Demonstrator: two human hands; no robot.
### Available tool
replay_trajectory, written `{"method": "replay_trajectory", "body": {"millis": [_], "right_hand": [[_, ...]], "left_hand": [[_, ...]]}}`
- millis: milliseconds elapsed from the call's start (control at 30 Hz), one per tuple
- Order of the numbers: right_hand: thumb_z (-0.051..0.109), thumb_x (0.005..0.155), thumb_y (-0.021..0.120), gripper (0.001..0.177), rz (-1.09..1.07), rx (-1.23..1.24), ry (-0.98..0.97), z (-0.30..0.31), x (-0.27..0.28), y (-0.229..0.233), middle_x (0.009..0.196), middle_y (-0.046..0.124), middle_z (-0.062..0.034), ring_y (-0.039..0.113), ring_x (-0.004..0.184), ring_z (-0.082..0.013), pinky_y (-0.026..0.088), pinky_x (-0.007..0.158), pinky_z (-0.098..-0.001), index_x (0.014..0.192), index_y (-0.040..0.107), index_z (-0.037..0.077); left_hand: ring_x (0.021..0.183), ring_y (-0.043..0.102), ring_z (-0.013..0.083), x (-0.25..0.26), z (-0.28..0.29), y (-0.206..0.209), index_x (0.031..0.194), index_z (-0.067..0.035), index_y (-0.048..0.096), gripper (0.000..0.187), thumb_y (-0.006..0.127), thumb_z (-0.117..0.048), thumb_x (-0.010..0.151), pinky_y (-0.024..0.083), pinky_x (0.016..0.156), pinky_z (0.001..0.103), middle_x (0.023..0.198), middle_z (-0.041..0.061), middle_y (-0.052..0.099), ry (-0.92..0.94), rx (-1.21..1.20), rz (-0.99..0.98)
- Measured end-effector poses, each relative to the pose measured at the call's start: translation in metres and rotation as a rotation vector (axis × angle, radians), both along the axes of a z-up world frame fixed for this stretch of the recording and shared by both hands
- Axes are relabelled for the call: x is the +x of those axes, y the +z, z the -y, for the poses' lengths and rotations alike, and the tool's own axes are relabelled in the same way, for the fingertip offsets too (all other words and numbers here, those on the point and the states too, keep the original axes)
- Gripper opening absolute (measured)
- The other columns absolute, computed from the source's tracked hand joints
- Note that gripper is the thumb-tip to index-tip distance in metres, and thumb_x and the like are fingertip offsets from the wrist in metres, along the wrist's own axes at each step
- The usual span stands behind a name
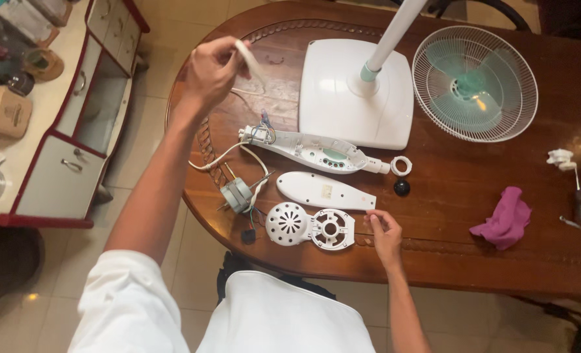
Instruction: The person disassembles a small white plastic fan component, removes a black cap, and uses a screwdriver to adjust internal parts. They then wipe the component with a pink cloth and place it on the table among other fan parts.
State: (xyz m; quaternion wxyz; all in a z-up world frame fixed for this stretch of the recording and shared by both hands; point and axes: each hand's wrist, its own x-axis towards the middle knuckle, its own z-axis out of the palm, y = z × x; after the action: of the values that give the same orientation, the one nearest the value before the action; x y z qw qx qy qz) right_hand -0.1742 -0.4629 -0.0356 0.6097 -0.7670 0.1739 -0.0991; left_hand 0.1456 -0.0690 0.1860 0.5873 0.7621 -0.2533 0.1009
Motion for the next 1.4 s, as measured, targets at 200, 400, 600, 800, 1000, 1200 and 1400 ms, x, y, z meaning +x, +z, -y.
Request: {"method": "replay_trajectory", "body": {"millis": [200,400,600,800,1000,1200,1400], "right_hand": [[0.012,0.103,0.059,0.018,-0.049,0.026,0.049,0.013,0.019,-0.011,0.099,0.073,-0.0044,0.070,0.088,-0.0118,0.053,0.073,-0.0246,0.112,0.071,0.003],[0.012,0.102,0.059,0.018,-0.106,-0.032,0.137,0.013,0.048,-0.013,0.098,0.073,-0.0046,0.069,0.087,-0.0124,0.054,0.072,-0.0259,0.112,0.071,0.003],[0.014,0.102,0.060,0.018,-0.112,-0.093,0.212,-0.007,0.091,-0.001,0.097,0.074,-0.0044,0.070,0.087,-0.0122,0.054,0.072,-0.0275,0.113,0.071,0.004],[0.014,0.102,0.059,0.020,-0.060,-0.245,0.351,-0.033,0.144,0.020,0.097,0.075,-0.0071,0.071,0.090,-0.0142,0.056,0.080,-0.0277,0.113,0.071,0.002],[0.020,0.099,0.061,0.024,-0.226,-0.470,0.436,-0.061,0.189,0.014,0.100,0.076,-0.0118,0.071,0.095,-0.0174,0.056,0.082,-0.0340,0.113,0.072,0.005],[0.019,0.094,0.064,0.023,-0.232,-0.652,0.544,-0.090,0.206,-0.003,0.111,0.067,-0.0160,0.067,0.100,-0.0297,0.056,0.084,-0.0412,0.114,0.070,0.008],[0.017,0.093,0.068,0.023,0.002,-0.831,0.546,-0.101,0.196,-0.006,0.114,0.064,-0.0180,0.059,0.114,-0.0400,0.048,0.096,-0.0483,0.115,0.068,0.009]], "left_hand": [[0.093,0.075,0.0122,-0.062,-0.049,0.012,0.114,-0.003,0.074,0.024,0.067,-0.024,0.105,0.061,0.082,0.028,0.099,0.008,0.077,-0.019,0.065,-0.072],[0.086,0.063,0.0183,-0.130,-0.082,0.000,0.129,-0.007,0.075,0.030,0.064,-0.010,0.101,0.047,0.076,0.034,0.109,0.015,0.074,0.068,0.156,-0.333],[0.124,0.065,0.0154,-0.173,-0.088,-0.066,0.125,-0.001,0.069,0.030,0.048,-0.007,0.105,0.048,0.109,0.027,0.134,0.013,0.072,-0.083,-0.244,-0.479],[0.121,0.068,0.0201,-0.197,-0.080,-0.132,0.132,0.003,0.061,0.036,0.064,-0.015,0.101,0.056,0.104,0.033,0.132,0.016,0.070,0.014,-0.490,-0.563],[0.084,0.070,0.0135,-0.202,-0.077,-0.158,0.153,-0.010,0.043,0.068,0.068,-0.026,0.092,0.051,0.066,0.026,0.111,0.010,0.078,-0.081,-0.246,-0.904],[0.083,0.071,0.0086,-0.194,-0.056,-0.211,0.135,-0.006,0.058,0.046,0.066,-0.025,0.094,0.054,0.065,0.025,0.100,0.004,0.079,-0.311,-0.039,-1.113],[0.072,0.065,0.0089,-0.163,-0.034,-0.249,0.120,-0.007,0.064,0.031,0.066,-0.026,0.095,0.050,0.061,0.026,0.089,0.001,0.073,-0.187,-0.052,-1.074]]}}
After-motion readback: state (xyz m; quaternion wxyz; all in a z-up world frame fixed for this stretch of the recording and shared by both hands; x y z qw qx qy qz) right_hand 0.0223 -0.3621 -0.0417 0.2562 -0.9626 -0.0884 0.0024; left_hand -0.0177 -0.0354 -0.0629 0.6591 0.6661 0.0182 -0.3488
